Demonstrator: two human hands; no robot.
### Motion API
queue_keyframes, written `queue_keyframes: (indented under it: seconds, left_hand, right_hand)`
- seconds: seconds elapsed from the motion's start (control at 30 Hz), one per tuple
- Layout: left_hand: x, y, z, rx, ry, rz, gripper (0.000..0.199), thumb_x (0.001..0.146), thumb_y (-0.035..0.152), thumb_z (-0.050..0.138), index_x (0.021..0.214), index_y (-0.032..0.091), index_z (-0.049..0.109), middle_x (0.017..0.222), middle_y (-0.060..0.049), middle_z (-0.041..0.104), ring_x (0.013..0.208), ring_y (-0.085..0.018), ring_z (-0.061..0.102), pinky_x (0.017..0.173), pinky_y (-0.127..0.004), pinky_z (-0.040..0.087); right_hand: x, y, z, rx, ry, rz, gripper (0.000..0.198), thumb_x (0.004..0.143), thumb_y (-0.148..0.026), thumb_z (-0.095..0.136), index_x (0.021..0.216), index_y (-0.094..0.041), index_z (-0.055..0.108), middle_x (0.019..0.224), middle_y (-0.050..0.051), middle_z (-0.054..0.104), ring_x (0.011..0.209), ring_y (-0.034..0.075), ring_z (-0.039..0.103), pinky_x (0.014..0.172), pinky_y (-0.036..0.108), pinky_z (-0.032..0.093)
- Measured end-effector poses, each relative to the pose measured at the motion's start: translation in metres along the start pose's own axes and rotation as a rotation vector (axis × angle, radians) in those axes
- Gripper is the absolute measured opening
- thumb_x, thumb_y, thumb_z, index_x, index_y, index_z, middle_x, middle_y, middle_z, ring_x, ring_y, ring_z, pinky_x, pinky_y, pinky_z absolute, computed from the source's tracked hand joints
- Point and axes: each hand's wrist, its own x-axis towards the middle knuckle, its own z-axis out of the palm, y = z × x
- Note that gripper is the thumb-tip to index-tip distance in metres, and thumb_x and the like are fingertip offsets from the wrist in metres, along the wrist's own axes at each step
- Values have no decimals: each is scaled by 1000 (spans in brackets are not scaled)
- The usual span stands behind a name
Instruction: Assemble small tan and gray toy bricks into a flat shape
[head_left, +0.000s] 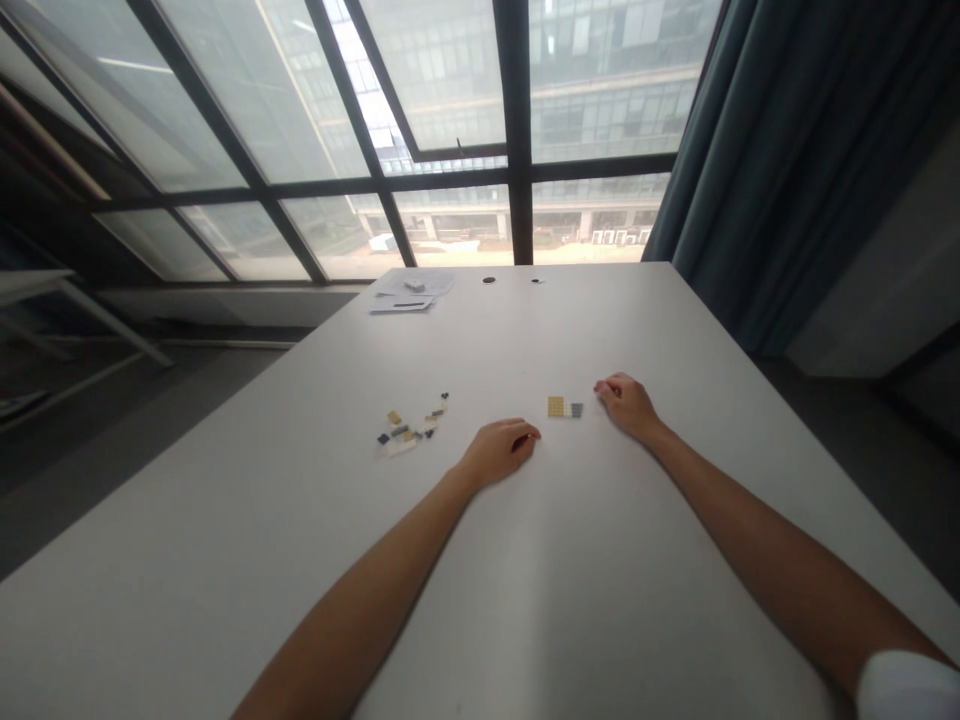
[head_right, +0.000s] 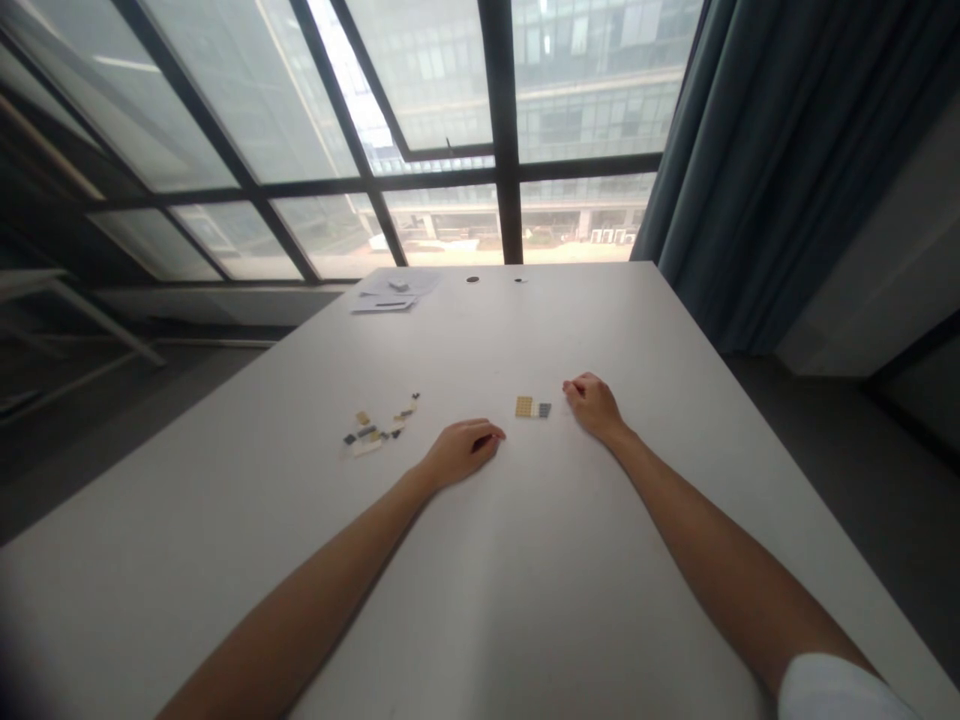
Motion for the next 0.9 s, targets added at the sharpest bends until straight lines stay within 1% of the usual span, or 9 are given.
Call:
queue_keyframes:
  seconds: [0.63,0.9]
  left_hand:
    - [0,-2,1,16,-7,9,24,93,21,51,102,26,73,98,0,74,91,-16,68,83,-26,50]
    - [1,0,-1,32,-45,-24,26,94,23,49,103,26,73,99,0,74,93,-16,67,85,-25,49]
  right_hand:
    - [0,0,0,-12,-8,5,37,92,-39,49,73,-18,73,85,7,68,73,18,59,70,31,41]
    - [0,1,1,-6,2,1,36,92,-37,50,74,-17,73,85,7,68,73,18,58,72,30,41]
